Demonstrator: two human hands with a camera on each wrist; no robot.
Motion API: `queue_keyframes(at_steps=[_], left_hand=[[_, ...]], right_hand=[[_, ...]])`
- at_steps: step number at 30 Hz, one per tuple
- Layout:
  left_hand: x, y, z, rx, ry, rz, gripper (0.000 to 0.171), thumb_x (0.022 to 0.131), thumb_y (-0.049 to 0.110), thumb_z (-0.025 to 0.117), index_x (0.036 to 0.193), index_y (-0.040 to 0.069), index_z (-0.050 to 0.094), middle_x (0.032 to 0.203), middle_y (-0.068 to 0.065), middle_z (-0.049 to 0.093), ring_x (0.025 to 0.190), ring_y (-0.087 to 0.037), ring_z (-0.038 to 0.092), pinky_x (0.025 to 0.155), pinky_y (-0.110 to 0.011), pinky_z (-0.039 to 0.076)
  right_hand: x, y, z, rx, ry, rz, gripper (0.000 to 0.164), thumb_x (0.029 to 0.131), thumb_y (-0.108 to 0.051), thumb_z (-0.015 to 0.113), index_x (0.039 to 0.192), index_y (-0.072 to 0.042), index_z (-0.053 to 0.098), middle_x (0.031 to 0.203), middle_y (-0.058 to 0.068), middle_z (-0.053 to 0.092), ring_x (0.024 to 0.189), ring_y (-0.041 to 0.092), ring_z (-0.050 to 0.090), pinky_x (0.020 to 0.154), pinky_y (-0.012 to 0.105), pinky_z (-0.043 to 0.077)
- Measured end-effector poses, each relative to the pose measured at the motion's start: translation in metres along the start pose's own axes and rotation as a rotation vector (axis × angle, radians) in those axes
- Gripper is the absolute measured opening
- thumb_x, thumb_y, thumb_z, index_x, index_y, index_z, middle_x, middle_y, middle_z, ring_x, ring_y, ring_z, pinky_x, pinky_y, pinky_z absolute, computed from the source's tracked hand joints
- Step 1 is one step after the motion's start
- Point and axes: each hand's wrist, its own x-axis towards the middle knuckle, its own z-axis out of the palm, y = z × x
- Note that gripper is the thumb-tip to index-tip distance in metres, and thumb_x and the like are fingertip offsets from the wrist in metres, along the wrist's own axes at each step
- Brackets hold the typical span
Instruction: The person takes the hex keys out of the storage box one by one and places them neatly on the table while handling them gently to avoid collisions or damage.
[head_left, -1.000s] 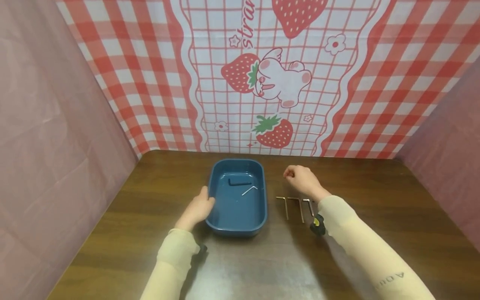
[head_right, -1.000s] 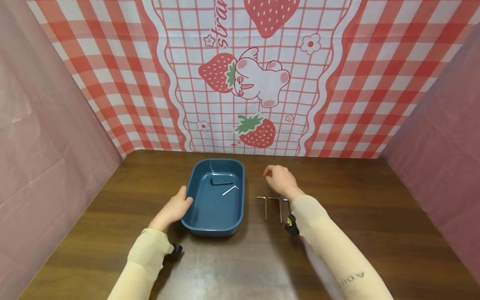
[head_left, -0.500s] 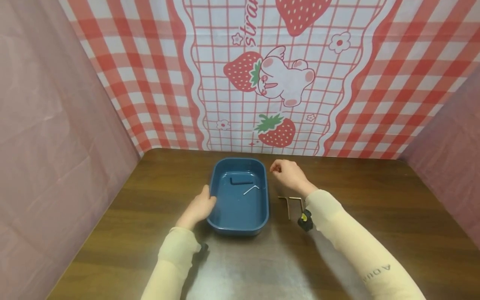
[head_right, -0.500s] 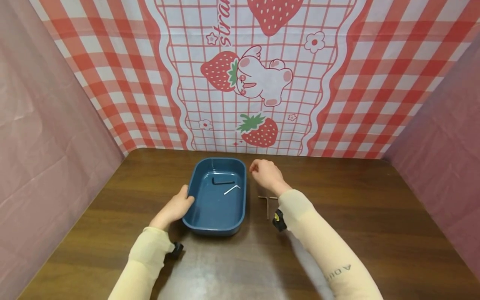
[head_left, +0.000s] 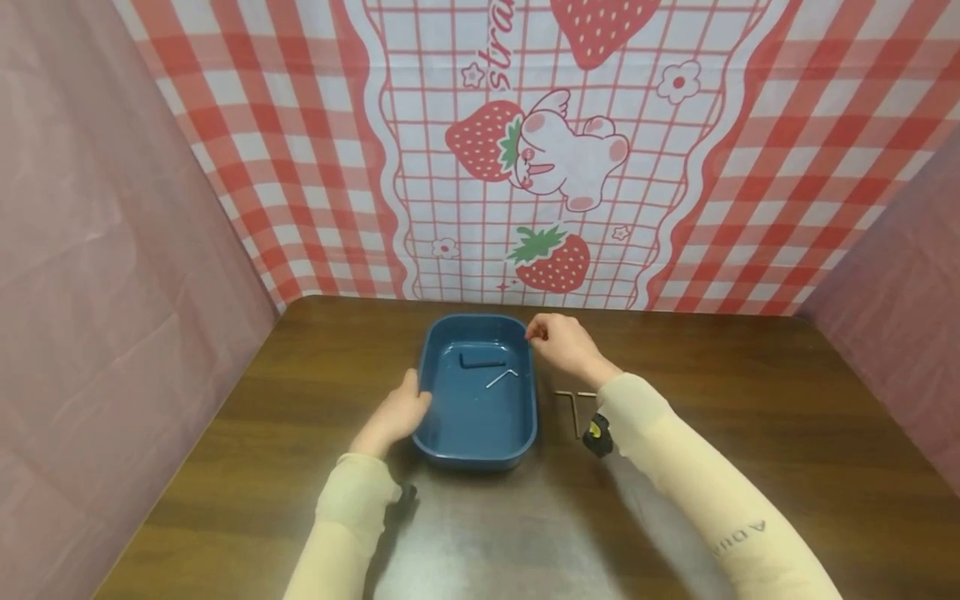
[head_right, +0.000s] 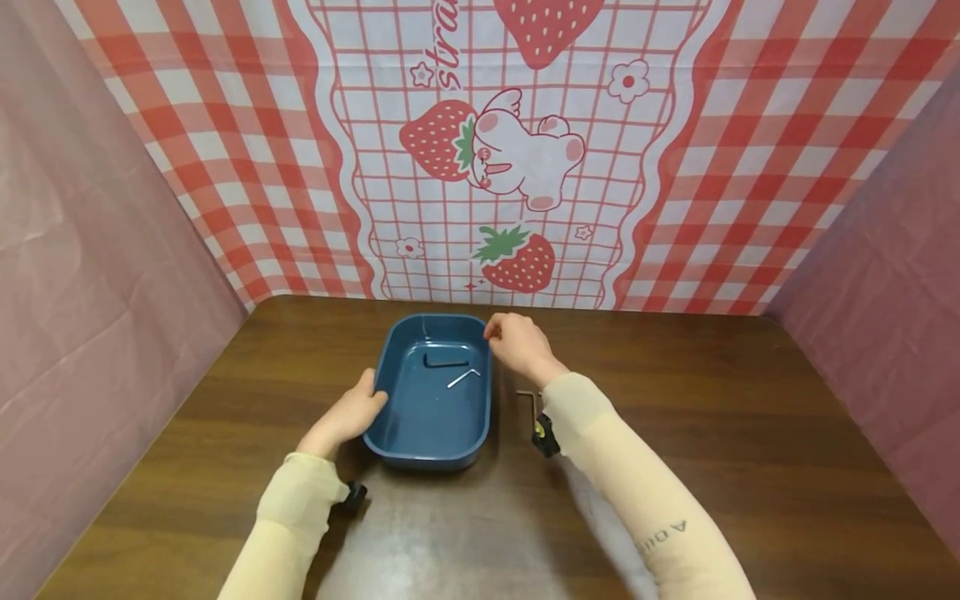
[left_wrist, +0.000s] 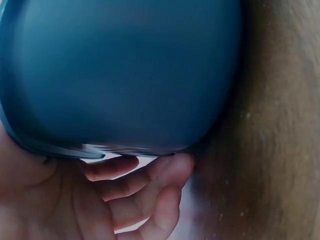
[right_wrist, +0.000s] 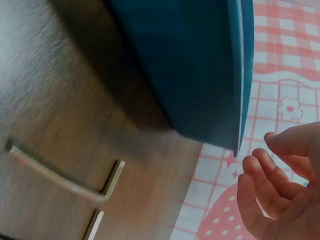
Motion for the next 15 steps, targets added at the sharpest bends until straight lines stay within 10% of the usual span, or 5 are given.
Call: queue_keyframes(at_steps=[15], left_hand=[[0.0, -0.001, -0.001, -0.008, 0.017, 0.011, 0.058, 0.094, 0.023, 0.034, 0.141, -0.004, 0.014, 0.141, -0.029, 0.031, 0.126, -0.041, 0.037, 0.101, -0.052, 0.031]], right_hand=[[0.022, -0.043, 0.015, 0.029, -0.078, -0.029, 0.013, 0.085, -0.012, 0.056, 0.093, -0.008, 0.065, 0.085, 0.006, 0.065, 0.074, 0.017, 0.058, 0.067, 0.033, 0.048]])
